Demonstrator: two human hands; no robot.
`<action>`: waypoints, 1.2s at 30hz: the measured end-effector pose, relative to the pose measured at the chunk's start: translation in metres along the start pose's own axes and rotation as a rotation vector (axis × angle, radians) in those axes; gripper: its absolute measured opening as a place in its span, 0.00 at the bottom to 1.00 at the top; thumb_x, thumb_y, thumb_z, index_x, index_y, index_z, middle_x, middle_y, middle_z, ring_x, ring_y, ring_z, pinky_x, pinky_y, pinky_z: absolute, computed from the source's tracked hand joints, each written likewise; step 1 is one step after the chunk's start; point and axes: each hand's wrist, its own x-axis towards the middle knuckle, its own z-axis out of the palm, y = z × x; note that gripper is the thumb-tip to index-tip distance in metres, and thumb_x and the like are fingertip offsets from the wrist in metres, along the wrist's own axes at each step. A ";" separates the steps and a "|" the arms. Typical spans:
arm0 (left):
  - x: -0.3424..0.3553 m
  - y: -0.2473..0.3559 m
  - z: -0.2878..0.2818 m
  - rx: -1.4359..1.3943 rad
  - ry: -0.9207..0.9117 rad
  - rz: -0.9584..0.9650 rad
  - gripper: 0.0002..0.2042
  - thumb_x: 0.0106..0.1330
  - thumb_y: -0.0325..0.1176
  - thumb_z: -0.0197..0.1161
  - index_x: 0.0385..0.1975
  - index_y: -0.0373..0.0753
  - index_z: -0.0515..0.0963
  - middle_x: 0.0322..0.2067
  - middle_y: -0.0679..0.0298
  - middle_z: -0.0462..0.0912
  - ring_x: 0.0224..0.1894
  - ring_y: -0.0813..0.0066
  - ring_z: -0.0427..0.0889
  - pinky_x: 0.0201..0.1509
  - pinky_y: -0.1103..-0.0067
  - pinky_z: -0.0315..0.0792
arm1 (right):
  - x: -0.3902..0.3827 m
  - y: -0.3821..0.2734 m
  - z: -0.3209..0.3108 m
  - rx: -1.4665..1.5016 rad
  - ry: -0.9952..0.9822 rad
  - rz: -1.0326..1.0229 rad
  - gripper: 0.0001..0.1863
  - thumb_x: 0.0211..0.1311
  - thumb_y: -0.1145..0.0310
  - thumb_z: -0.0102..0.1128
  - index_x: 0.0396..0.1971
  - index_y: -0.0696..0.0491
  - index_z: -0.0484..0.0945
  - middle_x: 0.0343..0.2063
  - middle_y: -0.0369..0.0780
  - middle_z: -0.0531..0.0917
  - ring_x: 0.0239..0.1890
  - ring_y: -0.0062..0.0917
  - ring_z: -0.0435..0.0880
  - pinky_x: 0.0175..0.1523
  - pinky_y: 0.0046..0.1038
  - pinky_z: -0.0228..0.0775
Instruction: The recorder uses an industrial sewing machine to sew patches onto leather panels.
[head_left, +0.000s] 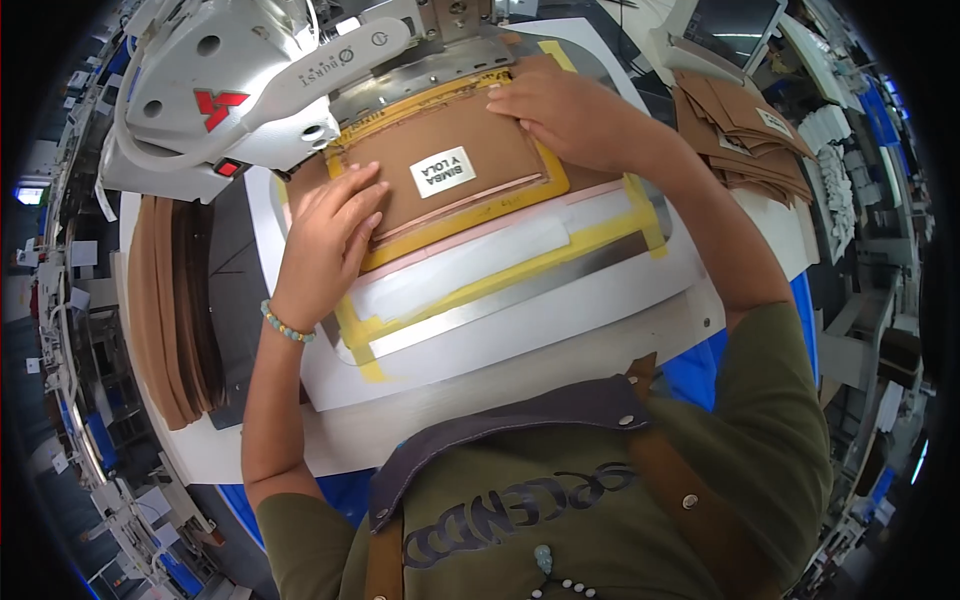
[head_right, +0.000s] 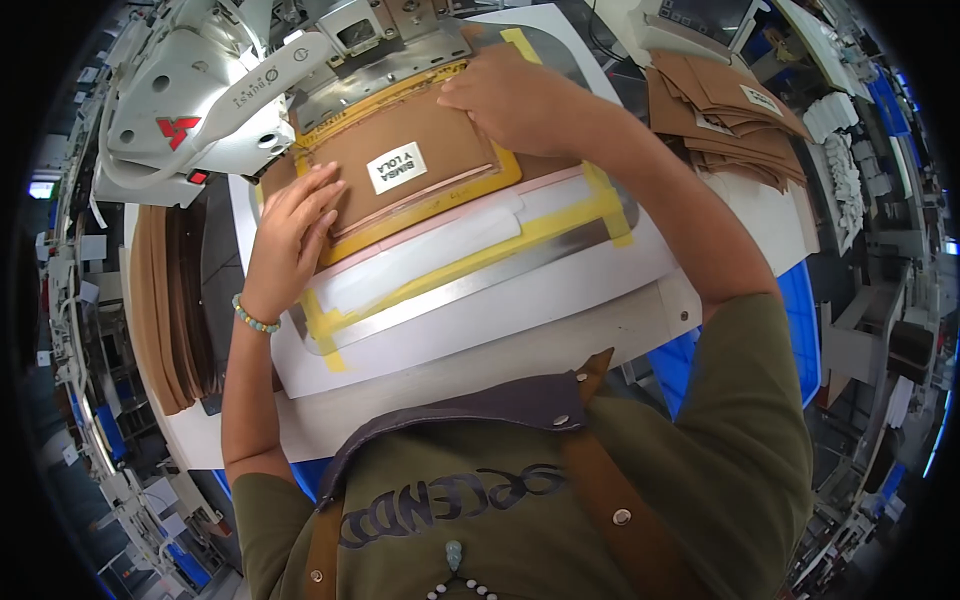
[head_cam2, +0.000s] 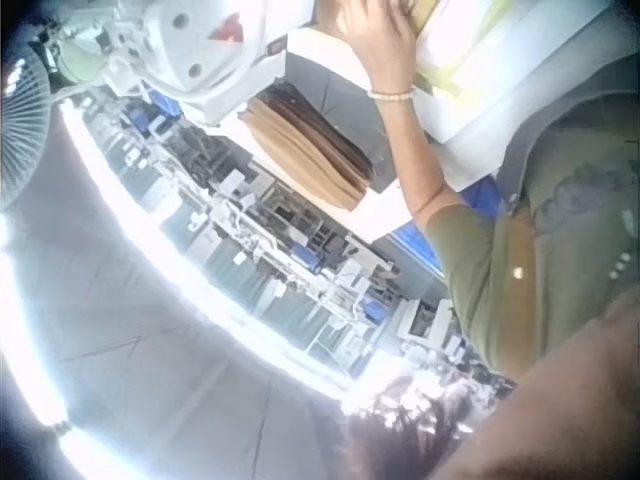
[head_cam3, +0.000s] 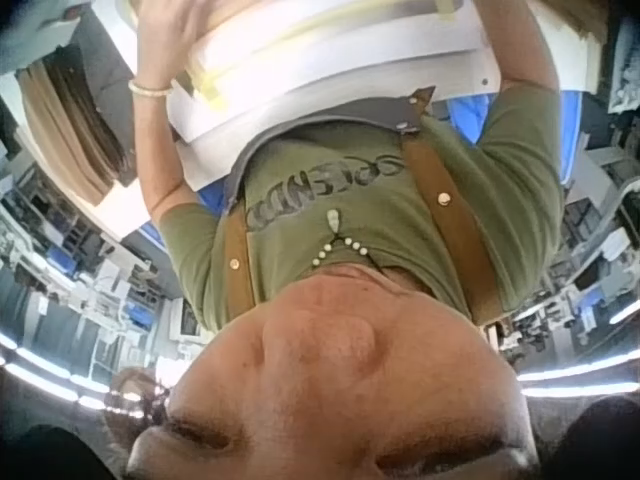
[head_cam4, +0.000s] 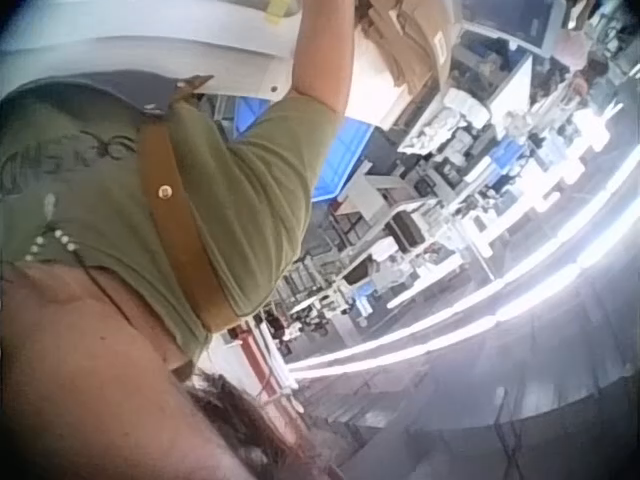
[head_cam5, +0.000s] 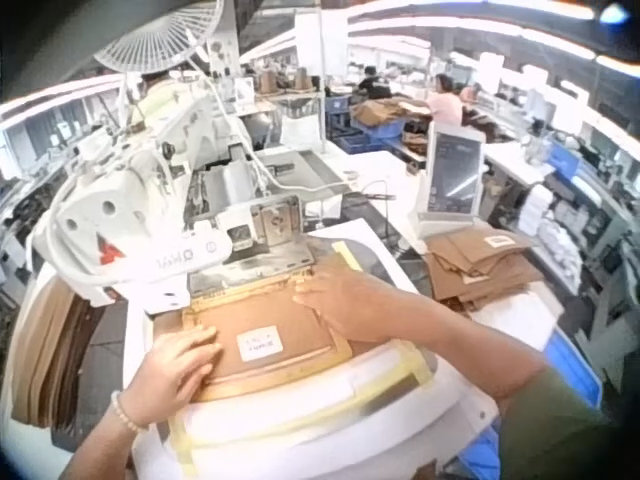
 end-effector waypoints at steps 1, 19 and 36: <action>0.004 0.002 0.006 -0.016 0.011 0.003 0.19 0.75 0.28 0.64 0.64 0.40 0.81 0.71 0.59 0.78 0.73 0.54 0.74 0.75 0.63 0.66 | -0.006 0.008 0.019 -0.090 0.060 -0.089 0.21 0.74 0.73 0.56 0.65 0.54 0.81 0.66 0.42 0.82 0.70 0.36 0.75 0.73 0.38 0.71; 0.014 0.001 0.029 0.218 0.042 0.020 0.24 0.74 0.39 0.67 0.68 0.41 0.79 0.74 0.58 0.75 0.74 0.54 0.72 0.77 0.60 0.64 | -0.005 -0.016 0.045 -0.363 0.293 -0.119 0.22 0.63 0.75 0.61 0.59 0.57 0.79 0.60 0.44 0.84 0.59 0.32 0.82 0.59 0.35 0.74; 0.014 -0.002 0.035 0.239 0.057 -0.001 0.25 0.74 0.42 0.67 0.68 0.38 0.78 0.71 0.56 0.77 0.71 0.52 0.74 0.73 0.61 0.67 | 0.001 -0.010 0.036 -0.344 0.283 -0.189 0.22 0.62 0.75 0.61 0.57 0.59 0.82 0.57 0.43 0.86 0.57 0.33 0.83 0.56 0.35 0.75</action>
